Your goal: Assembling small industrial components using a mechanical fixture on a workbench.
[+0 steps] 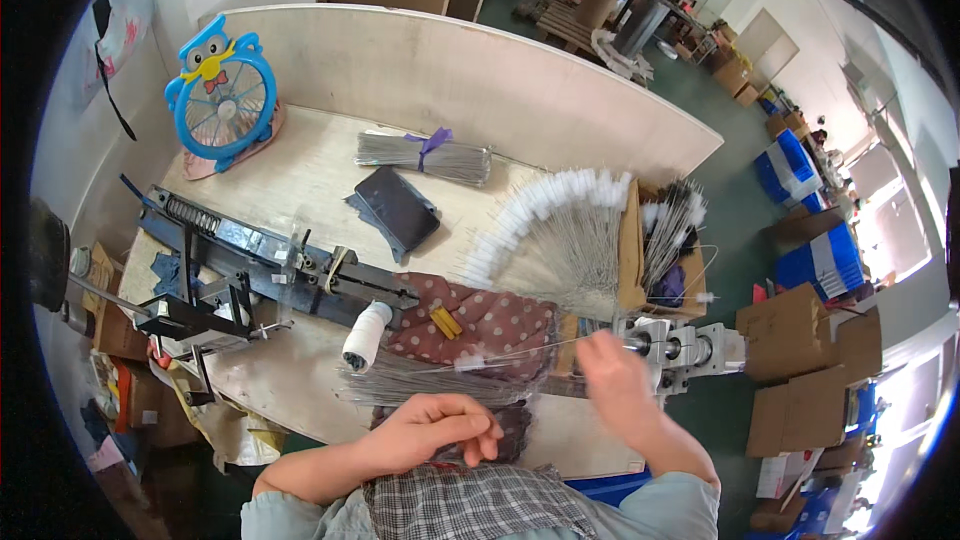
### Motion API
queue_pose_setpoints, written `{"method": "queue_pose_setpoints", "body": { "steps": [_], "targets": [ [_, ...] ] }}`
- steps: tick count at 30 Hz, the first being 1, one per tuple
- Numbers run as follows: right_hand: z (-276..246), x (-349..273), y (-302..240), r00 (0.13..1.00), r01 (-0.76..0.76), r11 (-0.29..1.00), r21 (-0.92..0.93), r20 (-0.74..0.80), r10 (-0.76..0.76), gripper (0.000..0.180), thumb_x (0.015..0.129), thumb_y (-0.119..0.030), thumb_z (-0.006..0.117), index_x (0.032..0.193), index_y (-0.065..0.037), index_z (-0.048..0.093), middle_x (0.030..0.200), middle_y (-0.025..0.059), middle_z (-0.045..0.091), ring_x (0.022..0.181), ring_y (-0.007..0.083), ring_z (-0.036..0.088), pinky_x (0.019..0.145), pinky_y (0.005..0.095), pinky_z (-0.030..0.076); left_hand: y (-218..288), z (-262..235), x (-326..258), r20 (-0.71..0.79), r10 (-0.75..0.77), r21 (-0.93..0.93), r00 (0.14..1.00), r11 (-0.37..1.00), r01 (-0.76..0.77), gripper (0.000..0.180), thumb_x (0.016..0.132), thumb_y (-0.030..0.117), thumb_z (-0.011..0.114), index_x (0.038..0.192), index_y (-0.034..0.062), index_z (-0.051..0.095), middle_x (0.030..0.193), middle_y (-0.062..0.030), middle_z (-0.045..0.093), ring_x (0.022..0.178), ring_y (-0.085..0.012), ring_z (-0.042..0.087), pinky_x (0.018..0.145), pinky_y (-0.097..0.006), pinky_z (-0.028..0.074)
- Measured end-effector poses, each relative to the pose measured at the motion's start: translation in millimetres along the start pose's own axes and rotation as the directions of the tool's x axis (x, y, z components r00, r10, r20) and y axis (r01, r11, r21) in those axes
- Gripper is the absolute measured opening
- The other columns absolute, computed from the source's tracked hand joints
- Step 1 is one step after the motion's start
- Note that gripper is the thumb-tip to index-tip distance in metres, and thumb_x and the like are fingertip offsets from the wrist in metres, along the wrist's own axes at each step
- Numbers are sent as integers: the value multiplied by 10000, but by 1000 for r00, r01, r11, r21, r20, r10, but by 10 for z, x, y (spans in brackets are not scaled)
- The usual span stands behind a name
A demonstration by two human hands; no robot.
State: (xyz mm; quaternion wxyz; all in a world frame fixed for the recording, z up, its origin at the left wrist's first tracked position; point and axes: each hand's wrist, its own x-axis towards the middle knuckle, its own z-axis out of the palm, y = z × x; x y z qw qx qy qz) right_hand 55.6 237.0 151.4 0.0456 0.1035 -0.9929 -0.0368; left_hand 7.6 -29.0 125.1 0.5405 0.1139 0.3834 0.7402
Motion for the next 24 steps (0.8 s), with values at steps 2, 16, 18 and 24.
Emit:
{"method": "queue_pose_setpoints", "body": {
  "steps": [2,16,18,24],
  "targets": [
    [-82,-59,398,987,-84,996,0,-141,83,212,704,0,589,912,-41,579,864,87,530,790,213,591,607,331,510,20,49,142,27,32,99,999,995,-34,232,955,172,496,982,-30,609,866,-82,652,740,-120,601,674,-235,472],
    [21,32,808,903,-382,540,750,179,391,166,799,-107,667,907,12,625,696,63,625,601,77,574,558,251,465,-275,95,1950,275,581,929,766,-365,-57,79,781,201,601,792,123,604,722,-36,598,632,-244,611,551,-370,487],
    [6,93,742,921,-331,584,741,119,370,176,801,-123,663,867,32,611,700,98,611,595,135,589,564,301,467,-223,50,2062,215,513,907,831,-421,25,79,780,206,604,797,128,604,752,-36,608,651,-241,608,572,-369,488],
    [415,299,760,984,-84,861,502,-93,150,122,814,-159,609,878,-61,644,814,152,644,757,346,612,653,428,481,-260,-64,2105,305,598,868,741,-495,42,163,772,251,626,855,111,643,869,-58,604,820,-221,612,664,-356,477]
  ]
}}
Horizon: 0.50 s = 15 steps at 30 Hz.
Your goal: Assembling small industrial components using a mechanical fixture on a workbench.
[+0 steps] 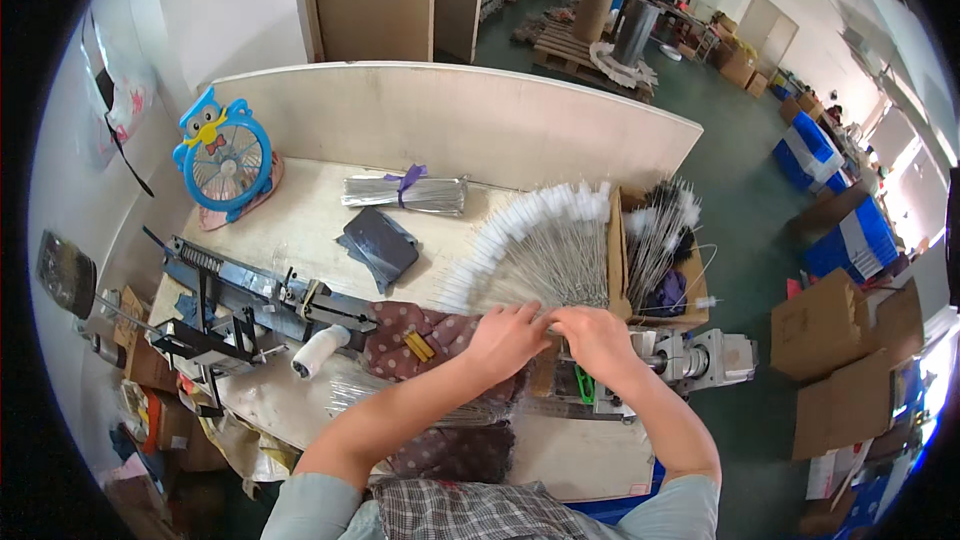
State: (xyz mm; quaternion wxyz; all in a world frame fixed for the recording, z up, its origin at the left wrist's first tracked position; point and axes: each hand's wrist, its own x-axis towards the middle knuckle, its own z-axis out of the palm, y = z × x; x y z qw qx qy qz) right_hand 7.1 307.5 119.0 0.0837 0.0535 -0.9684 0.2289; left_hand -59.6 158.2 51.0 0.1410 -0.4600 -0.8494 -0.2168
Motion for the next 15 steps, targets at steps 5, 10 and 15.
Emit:
{"method": "queue_pose_setpoints", "body": {
  "steps": [5,10,15],
  "targets": [
    [-150,37,6,971,-38,999,30,237,30,158,789,-238,644,878,-126,712,786,96,674,737,296,631,660,393,492,-193,-614,-880,-88,-41,-325,995,946,10,188,763,140,676,940,81,658,976,-85,638,820,-258,626,682,-359,503],
    [-289,103,-90,906,-101,983,151,423,28,191,732,-281,686,851,-142,741,775,75,690,706,238,646,653,333,496,-286,-1040,-1442,-62,-281,-344,958,907,244,142,759,56,665,900,52,665,932,-102,657,794,-283,643,671,-367,525],
    [-53,368,-474,948,133,991,25,290,-135,179,706,-314,704,774,-153,741,736,37,671,705,232,587,641,354,468,-294,-1145,-1568,-46,-483,-528,874,755,390,155,775,9,648,929,16,666,963,-132,658,836,-274,651,717,-330,523]
  ]
}}
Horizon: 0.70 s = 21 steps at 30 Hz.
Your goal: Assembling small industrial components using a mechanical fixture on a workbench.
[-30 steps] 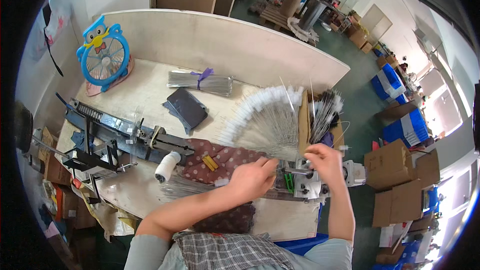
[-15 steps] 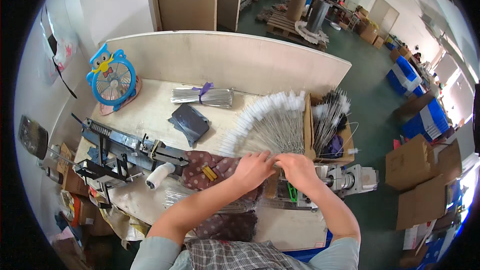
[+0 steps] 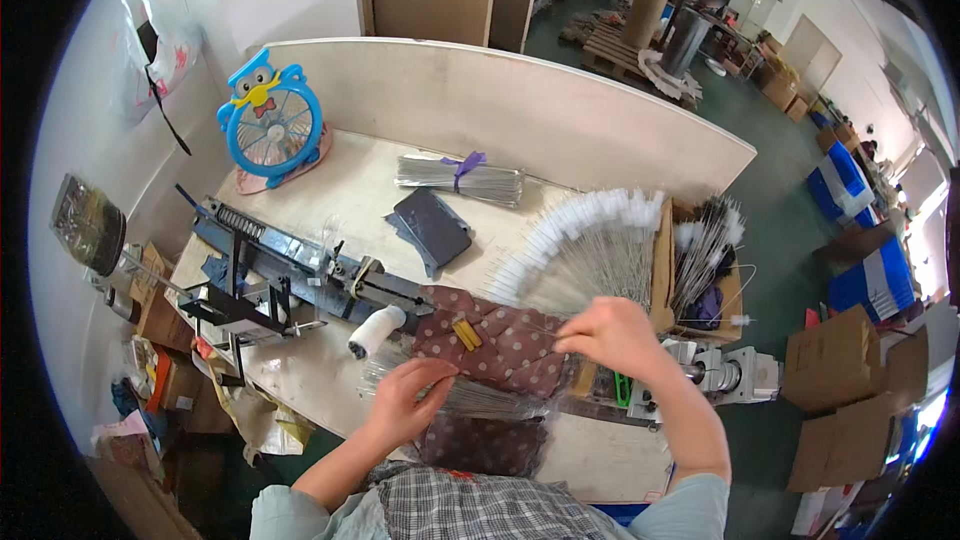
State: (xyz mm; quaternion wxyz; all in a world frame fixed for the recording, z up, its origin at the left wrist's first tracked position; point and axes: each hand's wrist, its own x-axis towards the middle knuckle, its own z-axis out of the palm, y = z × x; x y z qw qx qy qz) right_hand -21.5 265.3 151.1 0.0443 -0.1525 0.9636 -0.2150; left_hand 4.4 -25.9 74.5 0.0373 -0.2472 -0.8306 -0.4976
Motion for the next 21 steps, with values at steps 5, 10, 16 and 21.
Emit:
{"method": "queue_pose_setpoints", "body": {
  "steps": [5,10,16,21],
  "targets": [
    [488,559,-416,969,232,972,42,-100,-227,159,723,-299,685,779,-155,722,740,0,668,745,212,581,644,345,473,-112,81,-75,36,-215,-228,976,949,218,153,813,53,638,955,-2,653,932,-98,661,827,-212,646,722,-308,513],
    [798,827,-684,946,241,965,106,-247,-210,133,732,-267,671,767,-144,708,743,-3,664,755,216,577,639,349,476,-217,-139,-106,77,-558,-649,826,601,466,148,861,81,601,940,-39,639,873,-87,660,765,-146,617,679,-278,503],
    [822,866,-766,962,164,986,-42,-215,-169,105,721,-223,669,717,-119,687,698,16,640,734,234,567,628,366,484,-39,-230,245,243,-620,-932,746,63,356,377,915,414,500,912,46,580,734,-106,621,640,-170,577,588,-298,451],
    [820,876,-811,964,150,988,-28,-216,-152,102,715,-204,669,702,-103,678,687,41,632,723,247,566,622,369,478,-419,1,223,68,-562,-20,825,826,564,504,741,410,713,529,-28,584,456,-45,533,447,-106,482,444,-306,387]
  ]
}}
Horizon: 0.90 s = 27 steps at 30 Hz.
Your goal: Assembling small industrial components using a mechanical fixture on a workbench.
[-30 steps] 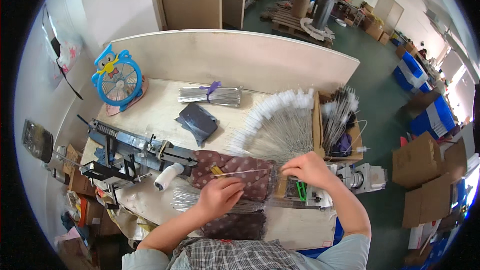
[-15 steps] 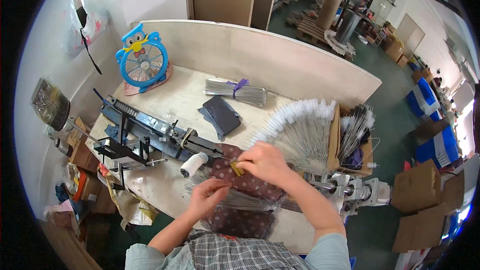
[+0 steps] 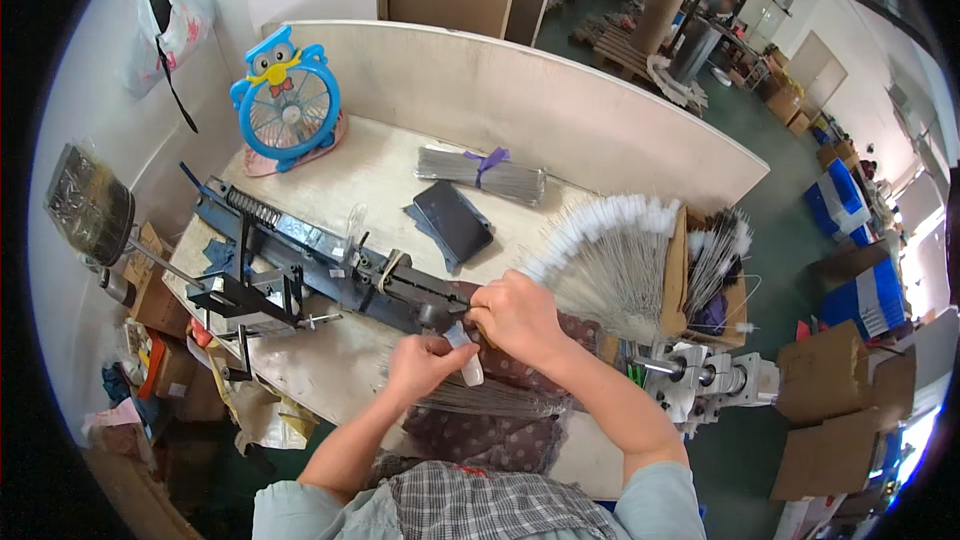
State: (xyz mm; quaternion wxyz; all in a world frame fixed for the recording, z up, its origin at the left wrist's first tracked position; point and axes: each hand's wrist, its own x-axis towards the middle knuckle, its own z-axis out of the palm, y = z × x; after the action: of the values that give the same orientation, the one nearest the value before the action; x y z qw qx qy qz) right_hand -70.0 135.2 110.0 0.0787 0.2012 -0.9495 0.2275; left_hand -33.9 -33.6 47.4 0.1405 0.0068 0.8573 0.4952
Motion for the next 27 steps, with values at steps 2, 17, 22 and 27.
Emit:
{"method": "queue_pose_setpoints", "body": {
  "steps": [2,17,22,27],
  "targets": [
    [3,-13,29,1000,18,1000,-2,-24,-18,106,721,-201,664,700,-97,674,687,44,632,716,250,564,620,368,475,111,-57,27,13,-21,46,1000,999,20,500,723,445,714,569,-20,615,469,-71,541,459,-136,516,469,-309,413],
    [160,-821,95,987,81,995,64,-146,-71,256,760,-130,689,996,-42,641,890,93,644,713,258,633,603,325,510,20,330,-26,44,86,-544,995,837,-48,211,759,159,638,820,-41,610,672,-105,626,617,-174,599,551,-319,479],
    [590,-647,336,992,76,997,7,-98,-75,203,721,-185,692,841,-53,594,784,65,557,795,231,603,618,363,504,-107,120,57,44,70,35,997,997,-71,403,733,224,712,933,-76,531,723,-146,590,674,-168,573,595,-320,465],
    [316,-715,296,996,79,995,58,-49,-76,181,731,-213,699,784,-74,596,786,58,561,748,240,603,611,353,500,-501,-314,-106,-173,-183,-653,968,757,26,361,838,293,671,1029,30,516,838,-58,595,716,-133,593,610,-267,484]
  ]
}}
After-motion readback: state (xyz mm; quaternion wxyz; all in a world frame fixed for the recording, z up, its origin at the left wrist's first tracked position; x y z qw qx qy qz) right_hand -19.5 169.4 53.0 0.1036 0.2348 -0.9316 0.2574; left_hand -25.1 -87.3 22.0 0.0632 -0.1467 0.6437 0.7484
